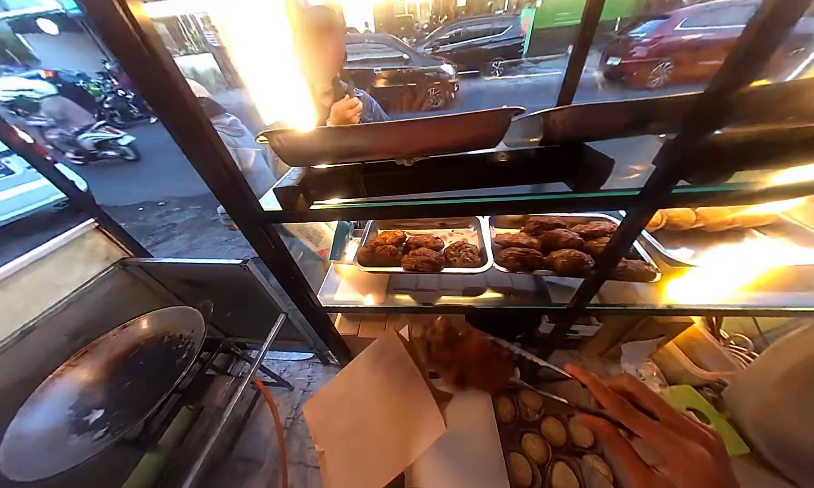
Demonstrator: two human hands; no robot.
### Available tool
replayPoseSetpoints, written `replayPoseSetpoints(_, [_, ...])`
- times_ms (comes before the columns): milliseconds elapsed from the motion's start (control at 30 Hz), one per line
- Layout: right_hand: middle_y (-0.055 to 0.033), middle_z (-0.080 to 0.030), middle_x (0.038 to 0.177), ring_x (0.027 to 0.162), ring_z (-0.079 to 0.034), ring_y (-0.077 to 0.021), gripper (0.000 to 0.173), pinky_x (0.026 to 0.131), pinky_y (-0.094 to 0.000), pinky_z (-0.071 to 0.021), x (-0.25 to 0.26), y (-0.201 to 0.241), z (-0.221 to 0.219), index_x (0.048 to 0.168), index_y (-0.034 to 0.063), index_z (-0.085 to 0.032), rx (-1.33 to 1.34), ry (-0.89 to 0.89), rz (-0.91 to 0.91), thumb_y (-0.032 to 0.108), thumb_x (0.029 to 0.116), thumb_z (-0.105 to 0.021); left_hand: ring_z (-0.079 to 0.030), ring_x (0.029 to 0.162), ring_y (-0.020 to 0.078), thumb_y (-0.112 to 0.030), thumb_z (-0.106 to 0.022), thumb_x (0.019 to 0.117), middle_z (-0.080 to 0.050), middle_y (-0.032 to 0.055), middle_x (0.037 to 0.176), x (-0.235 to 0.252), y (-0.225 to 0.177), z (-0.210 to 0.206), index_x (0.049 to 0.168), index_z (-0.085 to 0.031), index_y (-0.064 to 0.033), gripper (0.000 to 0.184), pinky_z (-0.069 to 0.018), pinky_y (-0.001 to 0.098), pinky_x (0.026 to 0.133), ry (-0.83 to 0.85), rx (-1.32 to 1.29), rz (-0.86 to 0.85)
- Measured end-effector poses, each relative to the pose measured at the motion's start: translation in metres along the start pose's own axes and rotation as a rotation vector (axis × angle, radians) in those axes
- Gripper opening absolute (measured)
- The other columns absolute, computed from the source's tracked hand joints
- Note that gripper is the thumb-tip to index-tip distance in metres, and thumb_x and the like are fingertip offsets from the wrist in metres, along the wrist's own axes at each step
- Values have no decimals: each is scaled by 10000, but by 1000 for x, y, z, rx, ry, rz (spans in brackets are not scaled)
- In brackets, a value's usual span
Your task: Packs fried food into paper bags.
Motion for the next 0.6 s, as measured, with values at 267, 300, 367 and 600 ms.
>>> replayPoseSetpoints(267, [-94, -721, 1048, 748, -635, -99, 426, 688, -279, -553, -27, 14, -5, 1425, 63, -608, 708, 335, -535, 252, 1043, -616, -649, 1011, 167, -547, -357, 1050, -662, 73, 1039, 97, 58, 116, 1183, -579, -40, 569, -554, 411, 902, 283, -47, -145])
replayPoseSetpoints(300, [-76, -715, 989, 686, -610, -93, 419, 639, -272, -539, -29, 13, -8, 1425, 72, -610, 734, 361, -562, 254, 1047, -609, -685, 1018, 173, -624, -385, 1020, -710, 50, 1054, 104, 61, 123, 1196, -611, -95, 602, -573, 442, 887, 281, -36, -127])
replayPoseSetpoints(367, [-56, -714, 932, 640, -591, -84, 417, 601, -261, -522, -32, 12, -8, 1426, 80, -611, 772, 432, -606, 262, 1050, -602, -693, 1002, 165, -635, -244, 1037, -717, 25, 1056, 110, 64, 128, 1242, -560, -139, 623, -586, 456, 839, 278, 26, -108])
replayPoseSetpoints(600, [0, -682, 834, 555, -504, -57, 382, 499, -221, -411, -32, -4, 6, 1382, 172, -671, 903, 900, -710, 332, 1045, -586, -643, 1000, 43, -297, -301, 1109, -665, 69, 1087, 56, 56, 92, 1292, -483, -4, 391, -540, 239, 878, 286, 245, -280])
Point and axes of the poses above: each hand's wrist, its own x-axis towards the middle knuckle, its own z-axis out of the back of the hand, y = z × x, the point moved 2 cm from there along x, towards the middle knuckle
